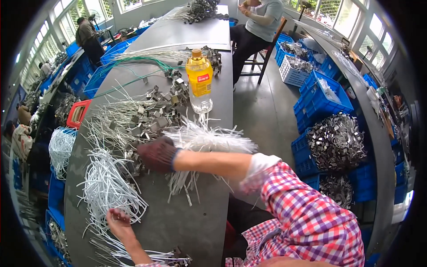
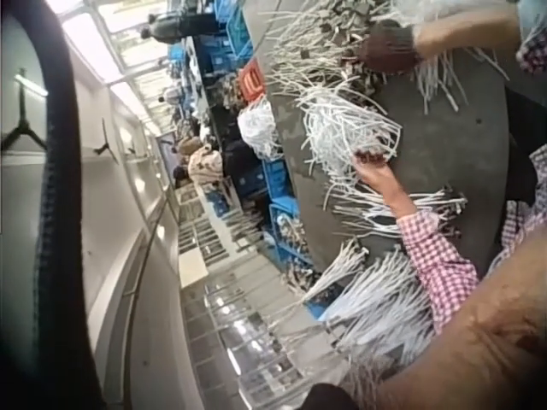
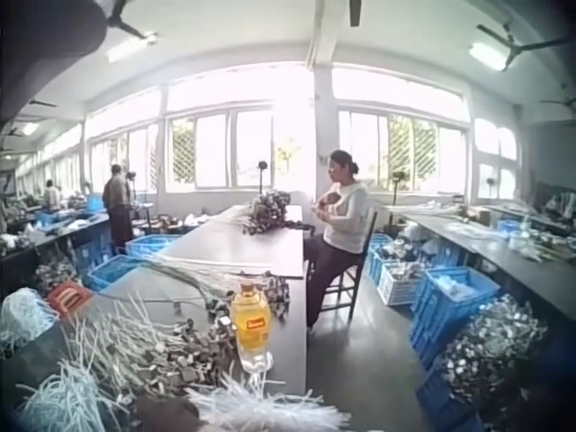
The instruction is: The person assembles white wire harnesses and plastic electrical components by hand at a workbench.
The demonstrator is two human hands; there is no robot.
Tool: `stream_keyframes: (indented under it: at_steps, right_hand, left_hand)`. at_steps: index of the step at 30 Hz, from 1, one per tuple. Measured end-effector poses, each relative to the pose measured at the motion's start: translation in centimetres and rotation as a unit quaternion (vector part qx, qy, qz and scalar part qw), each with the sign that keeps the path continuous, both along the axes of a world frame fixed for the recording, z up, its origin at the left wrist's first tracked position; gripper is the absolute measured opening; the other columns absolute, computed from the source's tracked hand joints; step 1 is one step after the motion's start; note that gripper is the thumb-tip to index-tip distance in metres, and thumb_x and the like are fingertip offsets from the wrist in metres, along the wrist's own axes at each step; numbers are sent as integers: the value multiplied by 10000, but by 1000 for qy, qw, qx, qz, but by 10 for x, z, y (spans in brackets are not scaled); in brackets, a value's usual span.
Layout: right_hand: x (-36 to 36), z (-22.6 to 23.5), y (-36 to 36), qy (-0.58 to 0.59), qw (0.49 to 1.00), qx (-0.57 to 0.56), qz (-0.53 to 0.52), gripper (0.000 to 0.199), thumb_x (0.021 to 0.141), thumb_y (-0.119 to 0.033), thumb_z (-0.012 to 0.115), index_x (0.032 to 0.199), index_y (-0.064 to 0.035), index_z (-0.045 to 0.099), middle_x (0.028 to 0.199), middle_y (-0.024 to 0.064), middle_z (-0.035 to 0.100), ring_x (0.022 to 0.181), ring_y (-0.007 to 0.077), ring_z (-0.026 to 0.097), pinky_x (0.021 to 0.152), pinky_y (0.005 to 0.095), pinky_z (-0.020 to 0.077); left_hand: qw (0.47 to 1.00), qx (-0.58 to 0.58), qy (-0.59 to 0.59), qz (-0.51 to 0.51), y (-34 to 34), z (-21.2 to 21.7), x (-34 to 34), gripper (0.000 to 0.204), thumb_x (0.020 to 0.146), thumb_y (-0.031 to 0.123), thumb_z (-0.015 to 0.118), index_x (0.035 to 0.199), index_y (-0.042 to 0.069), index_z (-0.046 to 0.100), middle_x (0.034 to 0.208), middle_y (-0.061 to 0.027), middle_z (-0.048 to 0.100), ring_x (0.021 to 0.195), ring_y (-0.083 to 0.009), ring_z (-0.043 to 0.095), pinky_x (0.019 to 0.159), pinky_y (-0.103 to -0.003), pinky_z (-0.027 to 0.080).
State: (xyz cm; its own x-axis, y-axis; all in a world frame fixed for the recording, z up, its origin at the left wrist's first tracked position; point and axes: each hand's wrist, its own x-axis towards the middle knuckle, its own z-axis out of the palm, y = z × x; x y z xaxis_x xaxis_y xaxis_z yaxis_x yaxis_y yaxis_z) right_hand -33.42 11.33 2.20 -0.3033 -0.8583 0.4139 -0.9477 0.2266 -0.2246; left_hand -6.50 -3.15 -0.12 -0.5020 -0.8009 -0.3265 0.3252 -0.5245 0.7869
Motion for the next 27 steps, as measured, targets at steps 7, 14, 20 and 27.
stream_keyframes:
  at_steps: [7,14,20,27]
  right_hand:
    - [78,-9,167,-282,956,-19,-74,235,858,-254,540,1028,-92,548,728,165,612,674,345,629,590,442,491]
    - [145,-13,312,-456,881,-5,-128,209,925,-118,508,1089,-5,573,785,45,613,693,107,562,628,283,474]
    - [179,-7,390,-370,924,71,-57,212,836,-29,554,1047,-22,579,770,139,610,646,267,606,560,366,466]
    - [180,-31,423,-283,951,120,-44,293,750,-70,621,1039,-47,573,737,170,591,677,397,576,551,452,442]
  left_hand:
    - [993,101,57,-27,68,25,9,436,869,99,611,1280,67,469,794,28,529,637,-66,438,578,-224,380]
    - [963,64,-29,-259,179,-14,-18,278,918,125,548,1166,2,517,1086,-149,604,966,-214,603,823,-324,495]
    - [977,26,-11,-210,187,-14,-33,210,926,123,541,1096,0,545,1097,-164,610,964,-233,621,833,-347,521]
    - [994,-77,24,-68,157,35,-9,175,936,179,538,1010,22,518,980,-187,639,881,-279,660,775,-368,559]
